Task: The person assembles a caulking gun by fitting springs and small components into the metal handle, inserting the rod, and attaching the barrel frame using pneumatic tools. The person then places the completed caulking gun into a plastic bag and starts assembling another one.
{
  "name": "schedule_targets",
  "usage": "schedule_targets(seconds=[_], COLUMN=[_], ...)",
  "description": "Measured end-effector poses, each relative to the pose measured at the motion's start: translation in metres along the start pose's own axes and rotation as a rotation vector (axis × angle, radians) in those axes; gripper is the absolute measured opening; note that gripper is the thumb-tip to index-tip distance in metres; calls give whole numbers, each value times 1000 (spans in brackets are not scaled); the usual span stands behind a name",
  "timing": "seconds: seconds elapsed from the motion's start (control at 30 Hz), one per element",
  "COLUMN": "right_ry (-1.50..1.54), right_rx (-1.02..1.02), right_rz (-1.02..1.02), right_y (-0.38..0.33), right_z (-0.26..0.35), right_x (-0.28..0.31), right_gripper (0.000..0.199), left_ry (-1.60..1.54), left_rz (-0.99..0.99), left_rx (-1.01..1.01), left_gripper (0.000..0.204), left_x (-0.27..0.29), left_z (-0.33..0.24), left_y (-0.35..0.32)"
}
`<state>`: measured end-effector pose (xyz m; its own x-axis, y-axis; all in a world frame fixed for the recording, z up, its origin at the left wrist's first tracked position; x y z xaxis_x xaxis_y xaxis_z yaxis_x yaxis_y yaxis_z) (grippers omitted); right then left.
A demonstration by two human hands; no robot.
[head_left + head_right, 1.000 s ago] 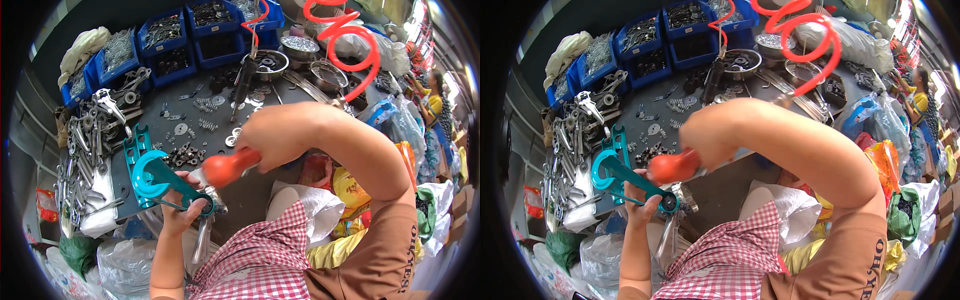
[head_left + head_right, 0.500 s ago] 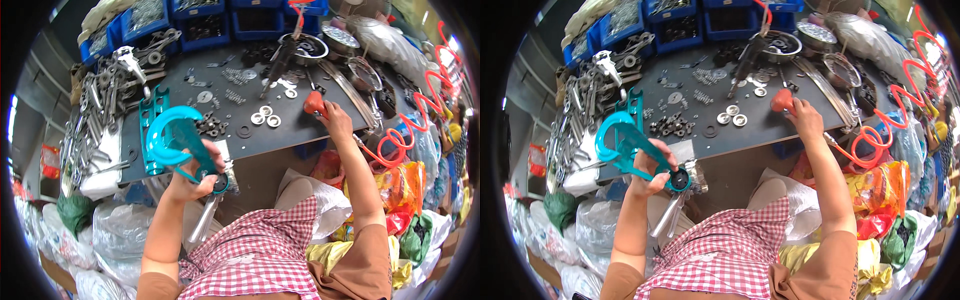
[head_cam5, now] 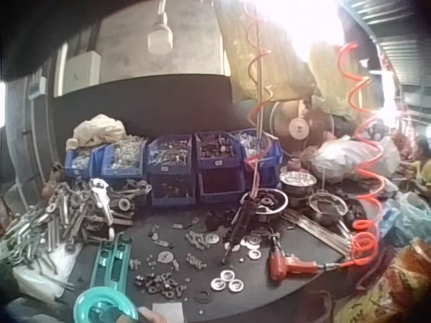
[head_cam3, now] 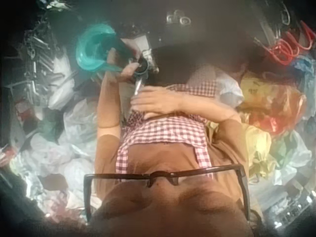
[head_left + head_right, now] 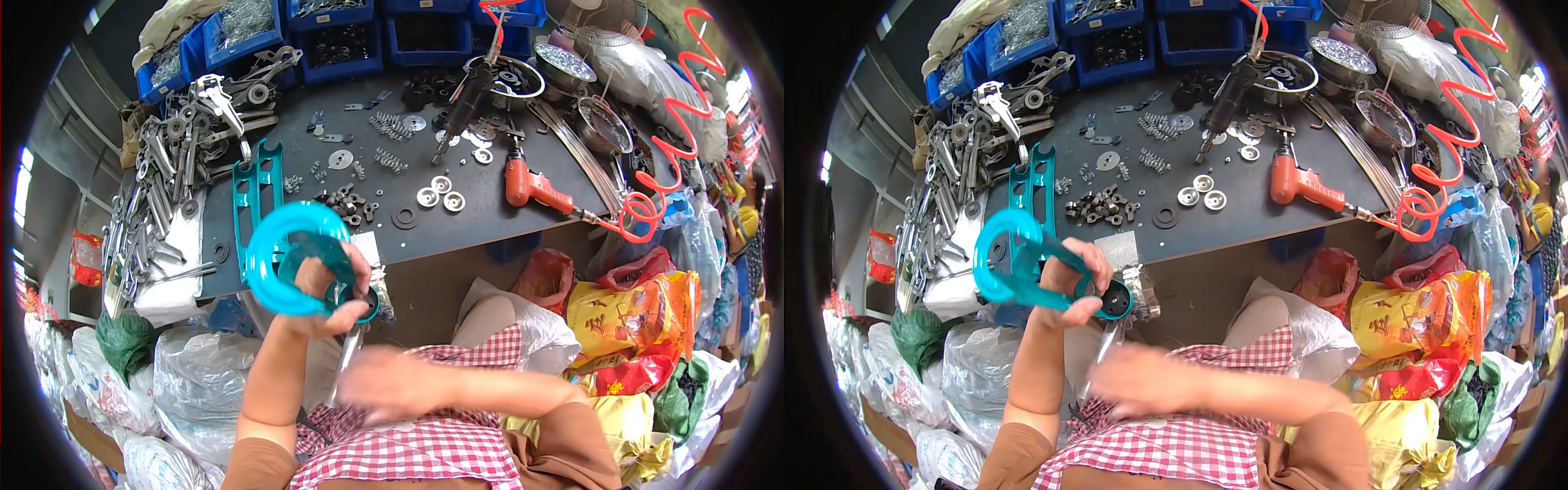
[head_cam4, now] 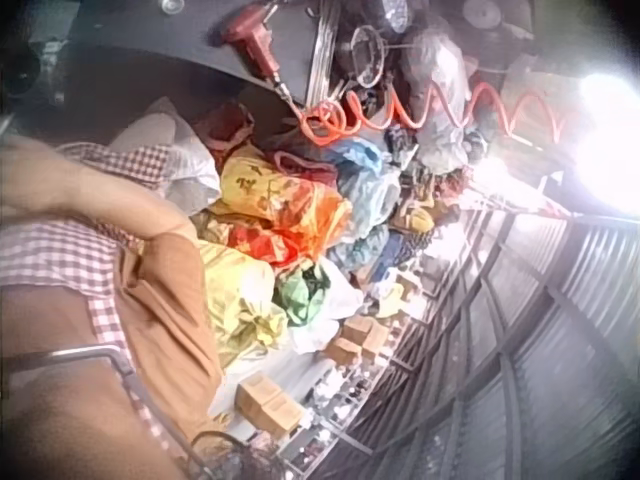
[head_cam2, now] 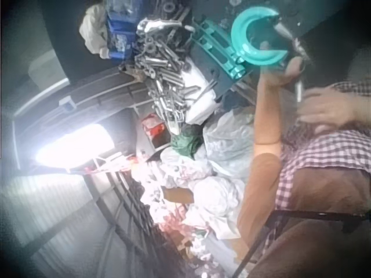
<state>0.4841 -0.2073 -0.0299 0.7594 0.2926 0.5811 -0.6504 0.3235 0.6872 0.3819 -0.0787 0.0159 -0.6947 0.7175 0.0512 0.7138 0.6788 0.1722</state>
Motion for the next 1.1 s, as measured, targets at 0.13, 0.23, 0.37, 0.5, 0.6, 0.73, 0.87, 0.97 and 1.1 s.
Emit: schedule_targets(seconds=[0.13, 0.23, 0.37, 0.5, 0.6, 0.73, 0.87, 0.97, 1.1], right_ry=[61, 2, -10, 27, 29, 50, 41, 26, -88], right_rx=[87, 87, 115, 128, 123, 99, -59, -607, -581], right_rz=[-111, -158, -169, -177, -182, -201, -372, -458, -289], right_y=[26, 21, 21, 19, 11, 15, -8, -77, -141], right_z=[3, 3, 5, 8, 10, 14, 13, -15, -6], right_x=[-56, -56, -56, -48, -46, -40, -6, 8, 0], right_gripper=[36, 32, 23, 15, 19, 17, 19, 26, 32], left_ry=[47, 108, 268, 151, 165, 65, 5, -288, -546], left_rz=[53, -221, -669, -529, -268, -340, -289, -217, -322], left_rx=[-98, -124, -161, -234, -132, -143, -136, -402, -647], left_gripper=[38, 34, 22, 34, 41, 37, 33, 38, 45], left_x=[-7, -17, -27, -16, -15, -19, -26, -25, 35], left_z=[-3, 3, -2, 1, -3, -6, -42, -103, -141], left_y=[-5, -10, -15, -18, -16, -17, -37, -62, -102])
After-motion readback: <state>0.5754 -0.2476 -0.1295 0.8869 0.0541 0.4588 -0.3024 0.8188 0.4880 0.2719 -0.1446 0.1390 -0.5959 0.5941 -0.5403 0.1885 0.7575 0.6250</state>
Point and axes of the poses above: each hand's wrist, its own y-axis towards the middle knuckle, its own x-axis out of the back of the hand, z = x × y, the point moved 3 cm from there along y, towards the middle knuckle, and after that the axes turned 10 degrees about x, right-handed, at the moved point
